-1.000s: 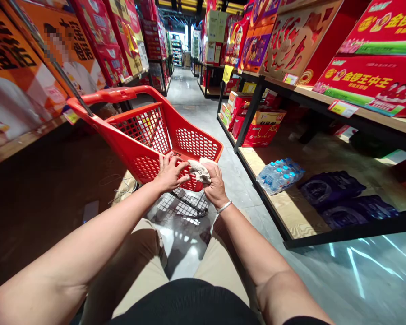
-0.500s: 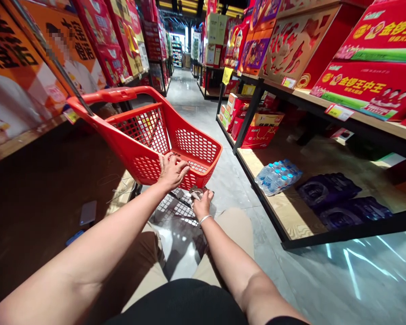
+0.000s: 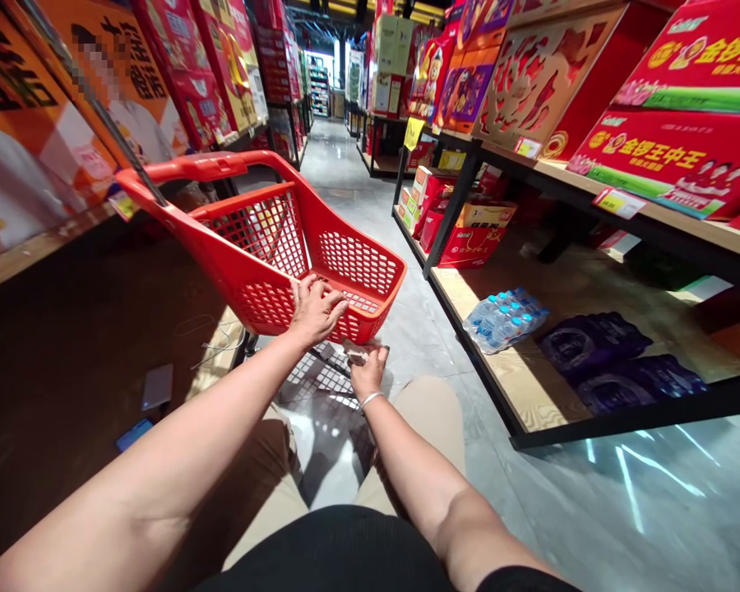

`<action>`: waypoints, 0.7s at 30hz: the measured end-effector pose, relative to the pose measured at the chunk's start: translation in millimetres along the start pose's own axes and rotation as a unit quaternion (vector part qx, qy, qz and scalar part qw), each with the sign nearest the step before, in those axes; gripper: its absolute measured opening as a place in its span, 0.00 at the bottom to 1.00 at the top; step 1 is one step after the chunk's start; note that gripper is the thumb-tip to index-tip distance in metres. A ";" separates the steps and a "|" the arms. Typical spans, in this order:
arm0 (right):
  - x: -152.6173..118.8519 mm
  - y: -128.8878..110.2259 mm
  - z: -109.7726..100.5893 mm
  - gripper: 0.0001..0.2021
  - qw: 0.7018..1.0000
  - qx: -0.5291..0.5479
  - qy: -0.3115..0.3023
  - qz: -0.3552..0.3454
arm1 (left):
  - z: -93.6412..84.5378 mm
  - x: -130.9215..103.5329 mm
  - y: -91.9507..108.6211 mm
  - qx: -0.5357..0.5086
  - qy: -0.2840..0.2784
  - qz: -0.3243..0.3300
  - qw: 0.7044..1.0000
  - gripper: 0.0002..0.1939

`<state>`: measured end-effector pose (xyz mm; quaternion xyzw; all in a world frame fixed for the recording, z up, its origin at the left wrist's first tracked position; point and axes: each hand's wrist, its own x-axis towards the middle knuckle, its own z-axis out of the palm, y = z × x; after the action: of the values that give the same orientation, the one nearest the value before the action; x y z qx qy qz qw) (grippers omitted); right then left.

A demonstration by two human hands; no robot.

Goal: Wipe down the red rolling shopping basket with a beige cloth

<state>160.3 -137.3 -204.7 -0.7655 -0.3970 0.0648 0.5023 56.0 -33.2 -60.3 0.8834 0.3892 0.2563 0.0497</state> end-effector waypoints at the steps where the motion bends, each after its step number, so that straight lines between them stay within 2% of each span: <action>1: -1.4 0.2 -1.4 0.14 1.000 0.005 0.001 0.006 | -0.2 0.0 -0.4 -0.001 0.001 0.002 1.000 0.17; 3: 2.4 -9.8 -17.5 0.14 0.999 0.010 0.023 -0.025 | -0.4 0.3 -1.3 -0.003 0.003 0.006 1.000 0.16; 7: 30.2 -49.7 -73.3 0.15 0.979 0.000 0.077 -0.189 | -0.5 0.4 -3.0 -0.003 -0.001 0.020 1.000 0.17; 9: 47.8 -63.1 -93.4 0.16 0.966 -0.011 0.065 -0.251 | -1.4 -0.9 -4.2 -0.005 -0.010 0.030 0.999 0.18; 10: 56.7 -65.9 -99.5 0.16 0.960 -0.017 0.033 -0.277 | -2.2 -2.1 -4.8 -0.007 -0.016 0.036 0.999 0.18; 13: 84.1 -60.1 -106.8 0.15 0.932 -0.019 -0.115 -0.343 | -5.1 -6.6 -6.6 -0.017 -0.027 0.049 0.998 0.17; 15: 105.5 -48.7 -108.3 0.16 0.916 0.002 -0.165 -0.366 | -7.2 -9.3 -7.1 -0.023 -0.024 0.053 0.998 0.17; 18: 146.1 -31.0 -112.6 0.16 0.921 -0.007 -0.150 -0.359 | -10.0 -11.4 -6.4 -0.027 -0.022 0.054 0.998 0.17; 21: 189.5 -24.5 -116.1 0.14 0.928 -0.087 -0.140 -0.333 | -12.3 -12.0 -5.0 -0.027 -0.030 0.052 0.998 0.17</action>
<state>333.0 -88.6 -71.3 -0.6130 -0.6994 -0.0345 0.3660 39.8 -39.6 -56.1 0.9080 0.3344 0.2421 0.0718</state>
